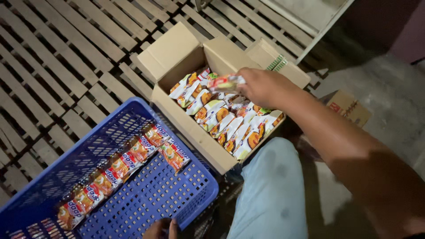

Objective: The person transfers individually wrapped snack packets from a cardboard box into a blue plastic basket. They pick up packets one at a time and place them in rows inside the basket, gradually filling it.

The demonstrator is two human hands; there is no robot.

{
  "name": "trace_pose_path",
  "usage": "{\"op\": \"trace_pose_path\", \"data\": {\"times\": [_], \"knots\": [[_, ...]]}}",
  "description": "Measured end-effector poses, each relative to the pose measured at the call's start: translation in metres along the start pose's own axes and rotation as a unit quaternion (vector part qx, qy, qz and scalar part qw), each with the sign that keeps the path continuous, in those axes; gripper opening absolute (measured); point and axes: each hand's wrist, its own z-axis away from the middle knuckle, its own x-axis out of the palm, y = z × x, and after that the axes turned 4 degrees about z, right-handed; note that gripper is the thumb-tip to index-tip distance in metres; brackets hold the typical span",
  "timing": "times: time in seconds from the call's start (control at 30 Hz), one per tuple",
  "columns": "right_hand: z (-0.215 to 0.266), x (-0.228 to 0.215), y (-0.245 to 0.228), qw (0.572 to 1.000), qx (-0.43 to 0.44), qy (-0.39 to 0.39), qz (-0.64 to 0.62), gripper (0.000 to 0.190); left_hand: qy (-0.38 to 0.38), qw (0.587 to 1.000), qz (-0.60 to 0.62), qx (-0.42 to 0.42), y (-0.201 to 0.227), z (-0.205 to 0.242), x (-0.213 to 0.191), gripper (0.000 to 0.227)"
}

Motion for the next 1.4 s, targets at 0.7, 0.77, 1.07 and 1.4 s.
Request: {"op": "trace_pose_path", "data": {"times": [0.7, 0.77, 1.07, 1.4], "knots": [[0.116, 0.069, -0.074, 0.764, -0.518, 0.346, -0.168, 0.021, -0.186, 0.592, 0.784, -0.004, 0.301, 0.059, -0.206, 0.05], [0.112, 0.061, -0.079, 0.755, -0.533, 0.339, -0.174, 0.021, -0.172, 0.601, 0.78, -0.001, 0.297, 0.059, -0.212, 0.048], [-0.022, 0.064, -0.024, 0.9, -0.349, 0.252, -0.066, 0.067, -0.091, 0.702, 0.691, -0.144, 0.227, 0.031, -0.232, 0.032], [-0.068, 0.091, -0.007, 0.959, -0.219, 0.166, 0.066, 0.076, -0.09, 0.756, 0.634, -0.137, 0.115, -0.072, -0.167, 0.039]]}}
